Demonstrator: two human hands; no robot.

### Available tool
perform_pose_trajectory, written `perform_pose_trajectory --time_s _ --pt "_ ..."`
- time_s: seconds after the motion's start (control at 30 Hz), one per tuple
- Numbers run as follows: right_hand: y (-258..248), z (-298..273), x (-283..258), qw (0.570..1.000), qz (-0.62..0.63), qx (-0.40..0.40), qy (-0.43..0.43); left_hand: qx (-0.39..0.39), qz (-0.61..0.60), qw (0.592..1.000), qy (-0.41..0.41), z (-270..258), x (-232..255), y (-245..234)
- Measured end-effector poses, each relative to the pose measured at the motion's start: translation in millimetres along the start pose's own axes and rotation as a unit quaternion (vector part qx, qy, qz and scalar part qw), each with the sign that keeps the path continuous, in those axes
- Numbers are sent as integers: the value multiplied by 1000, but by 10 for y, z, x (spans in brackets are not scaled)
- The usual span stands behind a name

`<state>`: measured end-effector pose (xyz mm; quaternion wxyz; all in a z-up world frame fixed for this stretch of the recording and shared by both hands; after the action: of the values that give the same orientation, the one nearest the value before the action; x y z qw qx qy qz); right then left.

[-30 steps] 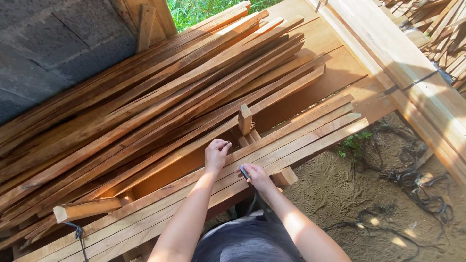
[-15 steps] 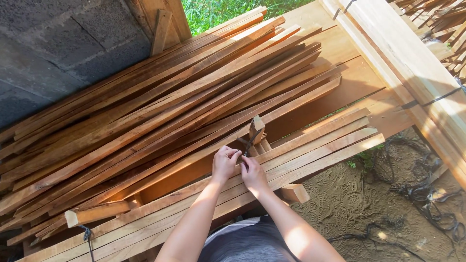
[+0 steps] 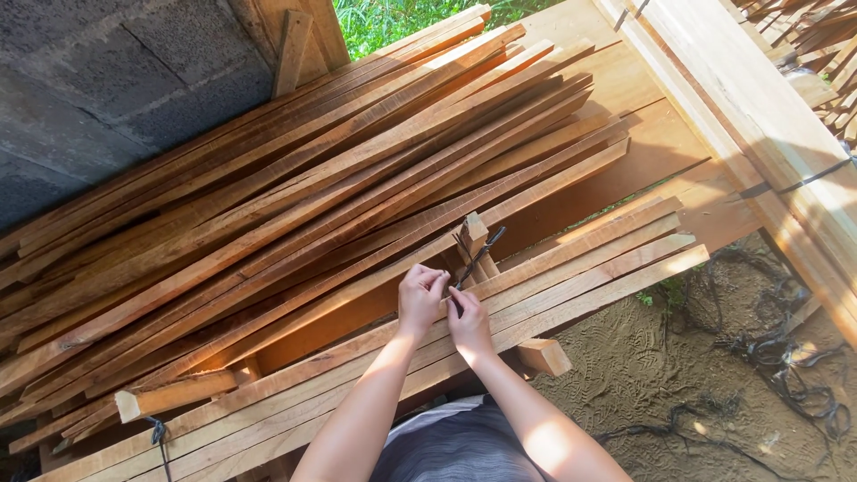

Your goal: The person gathers several thin wooden planks and aligns them on a wooden rack. They then use black plastic ties to secure the planks together, wrapping the ties around the bundle and twisting them to tighten the hold. The person repeats this process for a second bundle of planks.

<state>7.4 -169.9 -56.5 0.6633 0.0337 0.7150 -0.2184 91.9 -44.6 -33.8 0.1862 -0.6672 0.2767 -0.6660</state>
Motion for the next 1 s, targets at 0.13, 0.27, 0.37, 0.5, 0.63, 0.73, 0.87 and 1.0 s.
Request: perform_pose_trajectory --time_s 0.13,0.27,0.37,0.5,0.63,0.73,0.87,1.0 --pt "80 25 46 1000 -5 16 8 -23 -2 999 47 -161 28 69" --pt "116 24 241 993 -92 -3 71 -46 -3 997 64 -242 -36 147" --pt "129 54 247 992 -109 -25 52 -80 -40 996 -27 -171 -40 93" --pt "149 76 106 991 -119 -65 23 -234 11 949 -209 25 -1312 977" --pt "99 109 -135 986 -117 -113 -20 -305 25 929 -209 38 -1101 1064" --pt "73 112 -154 989 -81 -122 -35 -301 80 934 -175 131 -1187 1159" --pt "-5 151 70 994 73 -63 46 -249 110 946 -178 212 -1615 1233" --pt "-54 210 25 983 134 -19 128 -244 104 947 -180 104 -1709 1200"
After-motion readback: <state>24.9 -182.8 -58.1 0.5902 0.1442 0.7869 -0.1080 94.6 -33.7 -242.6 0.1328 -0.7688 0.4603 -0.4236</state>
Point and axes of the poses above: each hand's wrist, its own z-axis towards the middle knuckle, its own y-axis out of the palm, x = y × z, the point moved 9 cm from there along z, towards the middle knuckle, and after that the axes turned 14 degrees about z, right-handed, at the moved point
